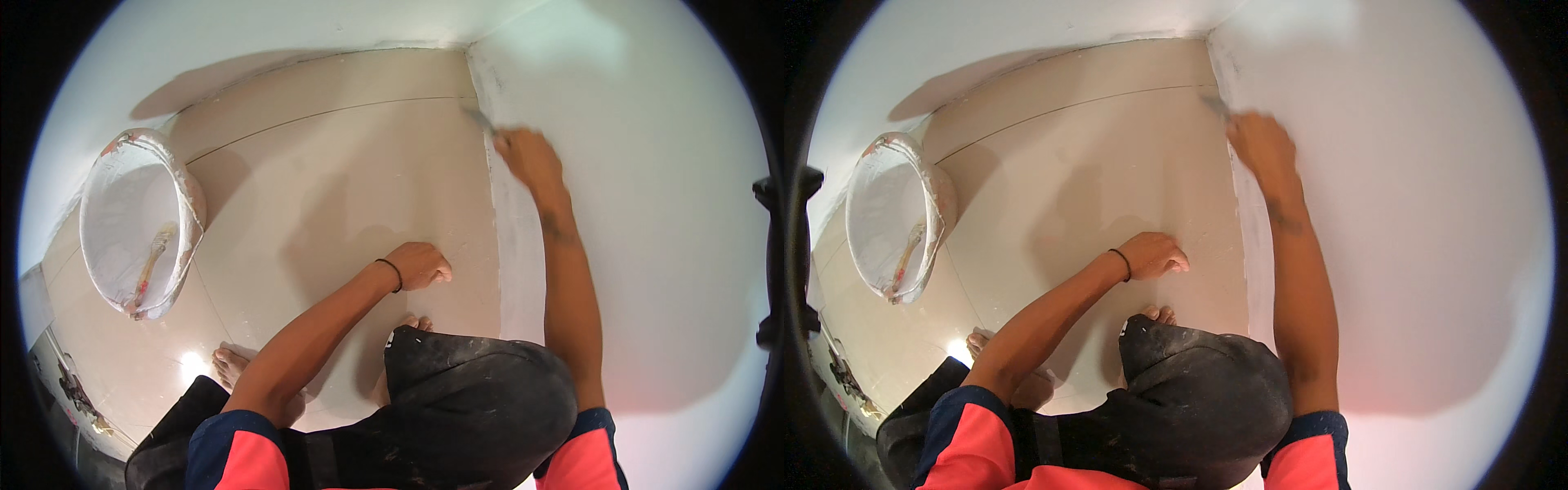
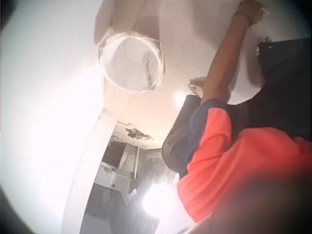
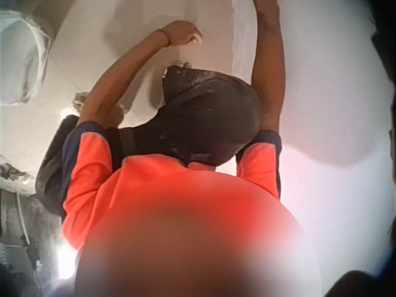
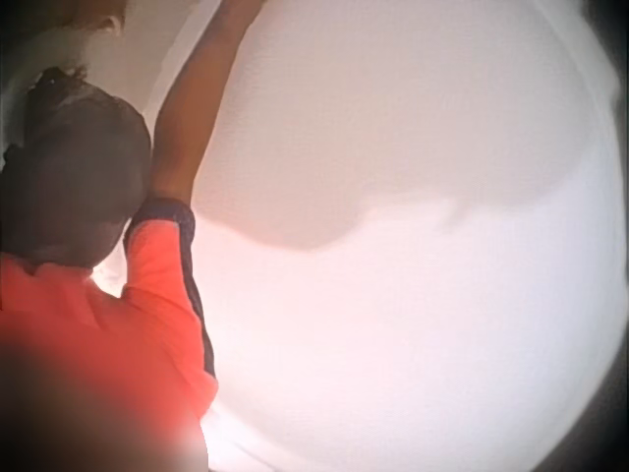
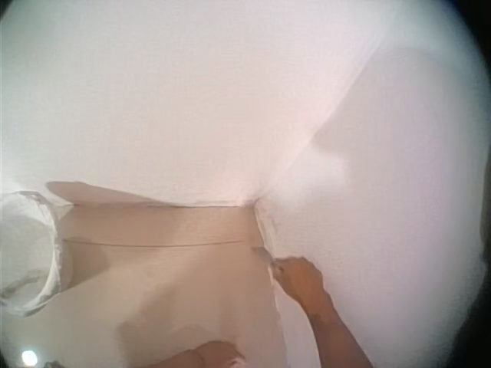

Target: The person retrieves a bucket and trowel, then kneels to apply plaster along the base of a wall. They scrape the trowel on a ledge, return to the room, and continue smoothing the plaster at the wall-floor junction.

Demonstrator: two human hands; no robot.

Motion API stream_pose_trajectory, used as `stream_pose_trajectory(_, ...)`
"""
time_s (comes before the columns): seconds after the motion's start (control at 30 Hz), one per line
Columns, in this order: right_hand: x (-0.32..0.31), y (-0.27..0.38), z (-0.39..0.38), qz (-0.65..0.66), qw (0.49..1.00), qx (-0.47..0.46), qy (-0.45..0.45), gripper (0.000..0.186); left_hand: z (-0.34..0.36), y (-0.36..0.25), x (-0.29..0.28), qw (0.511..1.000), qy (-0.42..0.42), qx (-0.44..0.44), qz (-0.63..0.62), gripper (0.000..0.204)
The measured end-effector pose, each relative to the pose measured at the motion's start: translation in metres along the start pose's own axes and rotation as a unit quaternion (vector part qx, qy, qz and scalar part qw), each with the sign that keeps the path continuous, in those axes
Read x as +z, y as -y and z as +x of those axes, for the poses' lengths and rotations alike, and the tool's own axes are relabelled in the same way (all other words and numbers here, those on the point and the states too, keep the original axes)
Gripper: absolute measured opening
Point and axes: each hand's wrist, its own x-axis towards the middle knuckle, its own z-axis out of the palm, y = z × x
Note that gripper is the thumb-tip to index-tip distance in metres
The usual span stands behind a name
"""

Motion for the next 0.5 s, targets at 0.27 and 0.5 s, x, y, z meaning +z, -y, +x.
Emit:
stream_pose_trajectory(0.27, 0.063, -0.063, -0.319, 0.039, 0.954, 0.212, 0.207, 0.034, -0.07, -0.048, -0.072, 0.992, 0.122, -0.016, 0.04, 0.016)
stream_pose_trajectory(0.5, 0.15, -0.04, -0.354, 0.238, 0.953, 0.18, -0.045, 0.052, -0.143, -0.113, -0.168, 0.945, 0.206, 0.041, 0.252, 0.023)
